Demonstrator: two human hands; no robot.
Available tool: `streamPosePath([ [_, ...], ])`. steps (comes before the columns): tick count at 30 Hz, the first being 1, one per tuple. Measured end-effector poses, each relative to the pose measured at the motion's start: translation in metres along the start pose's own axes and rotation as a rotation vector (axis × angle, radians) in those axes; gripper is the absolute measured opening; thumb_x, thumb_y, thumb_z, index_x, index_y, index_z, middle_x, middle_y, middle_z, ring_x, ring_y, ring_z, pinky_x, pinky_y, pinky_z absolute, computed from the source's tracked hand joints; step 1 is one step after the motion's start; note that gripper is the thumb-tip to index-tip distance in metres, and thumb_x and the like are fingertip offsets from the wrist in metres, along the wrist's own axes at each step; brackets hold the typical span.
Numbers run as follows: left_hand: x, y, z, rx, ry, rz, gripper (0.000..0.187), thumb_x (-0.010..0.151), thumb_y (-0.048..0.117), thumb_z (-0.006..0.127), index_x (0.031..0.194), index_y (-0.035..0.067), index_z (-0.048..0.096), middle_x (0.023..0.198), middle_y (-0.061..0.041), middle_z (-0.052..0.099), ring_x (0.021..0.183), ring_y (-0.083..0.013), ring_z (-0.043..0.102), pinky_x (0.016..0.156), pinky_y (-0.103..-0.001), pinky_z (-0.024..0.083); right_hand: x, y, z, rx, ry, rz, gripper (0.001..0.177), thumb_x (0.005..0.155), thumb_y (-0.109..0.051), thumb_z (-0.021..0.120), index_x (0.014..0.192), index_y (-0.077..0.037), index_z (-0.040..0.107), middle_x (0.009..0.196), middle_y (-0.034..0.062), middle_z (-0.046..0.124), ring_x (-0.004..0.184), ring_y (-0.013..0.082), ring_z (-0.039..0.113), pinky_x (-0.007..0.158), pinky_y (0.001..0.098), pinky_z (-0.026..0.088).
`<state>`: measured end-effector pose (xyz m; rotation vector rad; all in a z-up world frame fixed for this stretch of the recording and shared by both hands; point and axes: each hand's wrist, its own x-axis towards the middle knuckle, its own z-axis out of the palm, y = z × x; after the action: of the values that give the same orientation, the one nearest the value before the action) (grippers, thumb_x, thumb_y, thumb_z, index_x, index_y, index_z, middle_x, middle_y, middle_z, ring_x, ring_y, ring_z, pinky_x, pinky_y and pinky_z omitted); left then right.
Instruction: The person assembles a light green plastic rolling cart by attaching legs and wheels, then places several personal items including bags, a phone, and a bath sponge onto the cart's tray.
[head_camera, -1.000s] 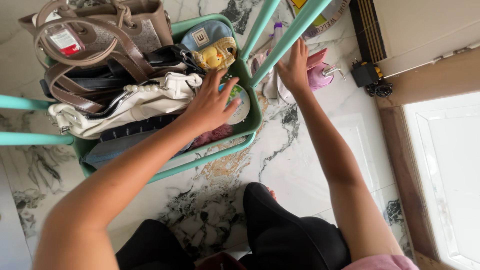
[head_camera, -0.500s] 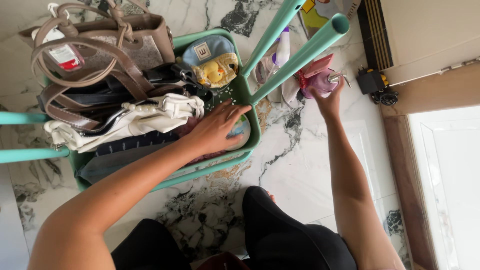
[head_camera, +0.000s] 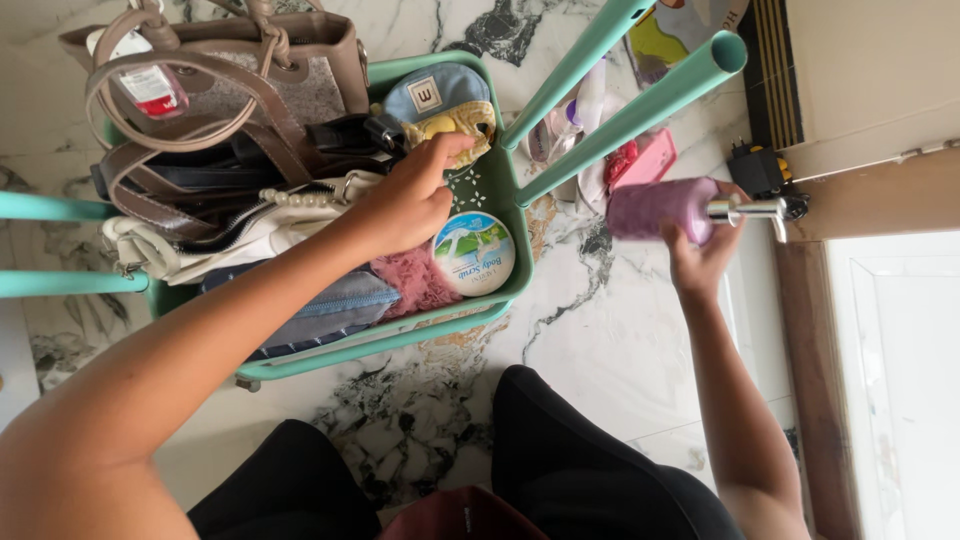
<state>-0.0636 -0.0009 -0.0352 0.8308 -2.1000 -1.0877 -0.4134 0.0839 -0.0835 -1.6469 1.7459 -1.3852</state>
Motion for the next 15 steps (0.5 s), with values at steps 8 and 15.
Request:
streamPosePath([
  [8,0.030,-0.020,0.025,-0.277,-0.161,-0.627,0.069,0.084,0.054,0.015,0.113,-0.004,0.039,0.109,-0.027,0.047,0.097,-0.0312,0.050,0.082,-0.033,0.038,-0.002,-0.119,0.046,0.105,-0.508,-0.273,0.076,0.062,-0.034,0.075,0.117,0.001,0.036,0.106,0.0127,0.048,0.100,0.0183,0.051,0.086,0.0324,0.044],
  [15,0.020,-0.015,0.018,-0.445,-0.116,-0.562,0.091,0.073,0.068,0.009,0.121,-0.005,0.037,0.122,-0.020,0.040,0.117,-0.0255,0.037,0.095,-0.033,0.026,0.011,-0.177,0.102,-0.205,-0.752,-0.470,0.074,0.058,-0.032,0.076,0.118,-0.009,0.038,0.111,0.0124,0.050,0.101,0.0309,0.051,0.083,0.0395,0.043],
])
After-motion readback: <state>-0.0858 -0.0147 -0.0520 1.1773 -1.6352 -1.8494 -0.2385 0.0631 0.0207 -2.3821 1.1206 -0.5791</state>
